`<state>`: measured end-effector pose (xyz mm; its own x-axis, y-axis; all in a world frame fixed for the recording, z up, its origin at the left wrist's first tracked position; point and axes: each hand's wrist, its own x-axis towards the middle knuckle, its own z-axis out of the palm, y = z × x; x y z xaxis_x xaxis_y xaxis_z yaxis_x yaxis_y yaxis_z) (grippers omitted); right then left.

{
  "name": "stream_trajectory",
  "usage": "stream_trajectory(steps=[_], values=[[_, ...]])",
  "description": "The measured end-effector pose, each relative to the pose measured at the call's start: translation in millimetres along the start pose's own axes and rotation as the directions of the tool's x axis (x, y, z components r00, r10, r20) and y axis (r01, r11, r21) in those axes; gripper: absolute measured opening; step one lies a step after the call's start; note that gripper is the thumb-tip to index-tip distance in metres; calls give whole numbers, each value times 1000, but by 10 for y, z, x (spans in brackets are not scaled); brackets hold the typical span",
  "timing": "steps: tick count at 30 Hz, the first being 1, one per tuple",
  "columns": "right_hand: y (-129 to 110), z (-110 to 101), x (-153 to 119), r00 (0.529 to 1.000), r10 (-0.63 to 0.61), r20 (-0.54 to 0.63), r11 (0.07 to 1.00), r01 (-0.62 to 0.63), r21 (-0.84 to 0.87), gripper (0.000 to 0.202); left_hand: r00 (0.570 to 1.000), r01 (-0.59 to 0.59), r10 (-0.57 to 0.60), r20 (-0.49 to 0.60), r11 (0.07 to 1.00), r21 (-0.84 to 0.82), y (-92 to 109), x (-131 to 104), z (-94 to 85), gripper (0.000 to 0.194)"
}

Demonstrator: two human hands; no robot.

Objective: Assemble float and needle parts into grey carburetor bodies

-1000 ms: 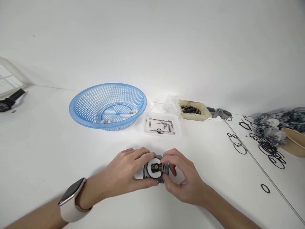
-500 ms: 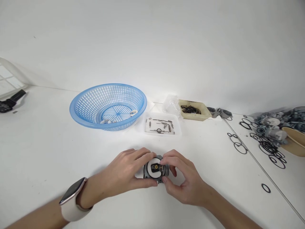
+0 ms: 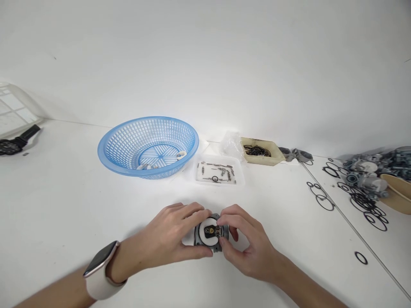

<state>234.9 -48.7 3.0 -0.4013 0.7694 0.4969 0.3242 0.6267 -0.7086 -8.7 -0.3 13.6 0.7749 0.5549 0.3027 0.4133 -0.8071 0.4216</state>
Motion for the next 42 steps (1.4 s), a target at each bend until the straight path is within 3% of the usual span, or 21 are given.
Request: stream_trajectory(steps=[14, 28, 42], values=[[11, -36, 24, 1000, -8, 17, 1000, 8, -22, 48, 999, 23, -24, 48, 1000, 20, 12, -5, -1, 57], [22, -38, 17, 1000, -8, -26, 997, 6, -79, 38, 1000, 13, -13, -9, 999, 32, 4, 26, -29, 50], [25, -26, 13, 999, 17, -28, 996, -20, -86, 40, 1000, 22, -22, 6, 1000, 15, 2, 28, -30, 48]])
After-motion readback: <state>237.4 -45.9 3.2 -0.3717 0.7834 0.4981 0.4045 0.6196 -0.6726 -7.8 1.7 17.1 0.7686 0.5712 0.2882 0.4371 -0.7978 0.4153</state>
